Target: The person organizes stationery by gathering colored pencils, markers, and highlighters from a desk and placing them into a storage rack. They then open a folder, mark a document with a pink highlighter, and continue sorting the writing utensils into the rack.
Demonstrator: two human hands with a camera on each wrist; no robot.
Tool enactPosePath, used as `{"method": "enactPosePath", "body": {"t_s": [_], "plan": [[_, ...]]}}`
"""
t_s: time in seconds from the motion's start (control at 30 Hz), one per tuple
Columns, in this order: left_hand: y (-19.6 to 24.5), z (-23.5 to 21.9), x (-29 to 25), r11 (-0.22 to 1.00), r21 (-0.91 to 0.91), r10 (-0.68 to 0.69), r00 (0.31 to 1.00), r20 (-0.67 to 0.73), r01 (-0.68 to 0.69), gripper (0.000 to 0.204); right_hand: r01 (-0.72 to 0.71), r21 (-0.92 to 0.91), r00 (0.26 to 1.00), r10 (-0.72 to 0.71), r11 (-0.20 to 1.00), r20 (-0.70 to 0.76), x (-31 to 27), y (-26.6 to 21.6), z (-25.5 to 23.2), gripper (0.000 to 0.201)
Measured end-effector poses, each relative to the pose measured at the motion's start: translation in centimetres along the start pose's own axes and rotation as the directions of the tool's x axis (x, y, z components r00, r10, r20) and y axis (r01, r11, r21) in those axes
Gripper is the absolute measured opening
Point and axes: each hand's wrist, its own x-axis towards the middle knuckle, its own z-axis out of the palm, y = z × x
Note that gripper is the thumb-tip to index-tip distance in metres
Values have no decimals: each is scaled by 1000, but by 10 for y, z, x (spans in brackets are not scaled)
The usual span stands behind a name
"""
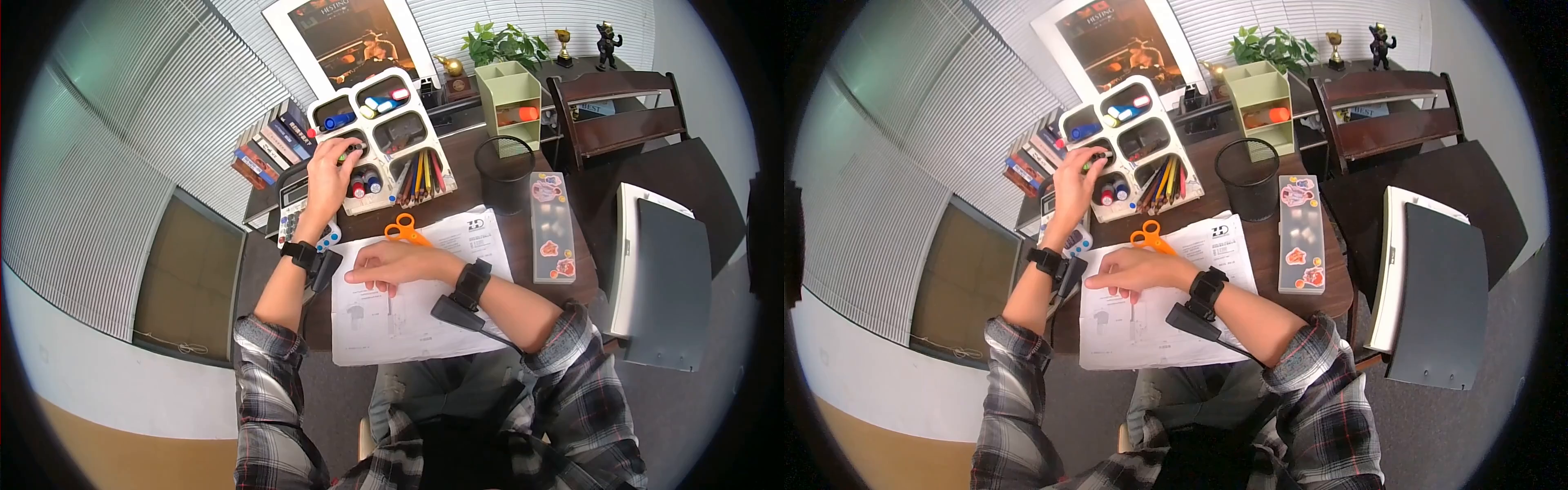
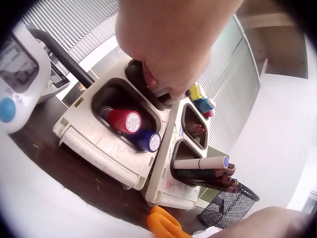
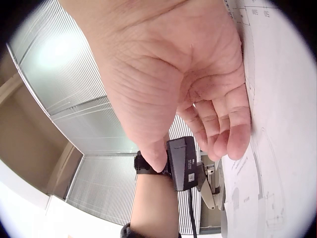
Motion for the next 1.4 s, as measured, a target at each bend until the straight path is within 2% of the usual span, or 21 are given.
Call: {"method": "enactPosePath", "body": {"t_s": [0.23,0.27,0.37,0.4,0.5,0.57,0.6,0.67,0.7,0.77,0.8,0.83,0.9,0.93,1.0,1.03,1.17,1.23,1.27,1.33,1.4], "plan": [[11,-14,4,1000,24,11,988,-153,-8,18,3,7,1000,-3,1000,-6,0,1,0,58],[15,-18,3,998,-12,-66,988,-143,65,17,2,7,1000,-2,1000,-5,0,1,0,58],[11,-19,4,996,-59,-79,983,-167,70,17,-1,9,1000,1,1000,-6,1,1,1,56],[15,-23,6,999,2,-37,983,-182,38,18,2,18,1000,-2,1000,-7,1,1,0,56],[22,-33,10,996,-5,-85,967,-242,86,19,7,31,1000,-7,1000,-18,-1,1,0,56],[17,-40,9,995,66,-55,962,-267,75,21,10,36,1000,-10,999,-25,-2,-1,0,56],[13,-44,8,986,-77,-162,951,-263,146,23,-3,37,999,4,999,-32,-3,-3,0,53],[5,-53,6,894,-353,-364,907,-210,276,27,-16,37,999,17,999,-38,-3,-4,-1,49],[2,-60,3,859,-381,-432,884,-181,342,28,3,55,998,0,998,-64,-3,-3,-1,51],[-6,-73,-3,754,-556,-493,861,-124,351,29,23,73,996,-17,997,-89,-2,-2,-2,52],[6,-85,-4,730,-540,-536,841,-72,419,29,40,114,988,-22,993,-154,-2,0,-3,49],[6,-91,-8,699,-578,-545,837,-51,420,24,58,153,976,-24,986,-216,-1,2,-3,47],[10,-103,-15,559,-703,-567,822,63,440,24,59,215,968,-3,975,-252,5,8,-4,47],[11,-110,-20,559,-702,-570,820,59,440,24,62,276,956,22,959,-291,8,11,-5,48],[11,-122,-31,443,-721,-568,789,234,532,23,59,352,961,42,934,-273,7,13,-8,51],[12,-125,-36,442,-722,-571,788,231,533,23,55,427,964,63,902,-258,7,12,-8,53],[23,-125,-57,355,-573,-492,669,557,739,19,32,564,974,101,825,-204,4,-2,-5,53],[20,-107,-71,365,-486,-492,607,624,794,19,62,597,984,49,800,-169,4,-7,0,52],[19,-98,-76,351,-480,-480,595,645,804,19,57,596,985,52,801,-164,1,-10,2,52],[26,-86,-81,314,-458,-483,555,677,831,18,72,375,991,-23,924,-134,-4,-12,7,51],[29,-75,-87,266,-482,-486,548,680,835,18,56,316,995,-25,947,-102,-2,-7,4,45]]}}
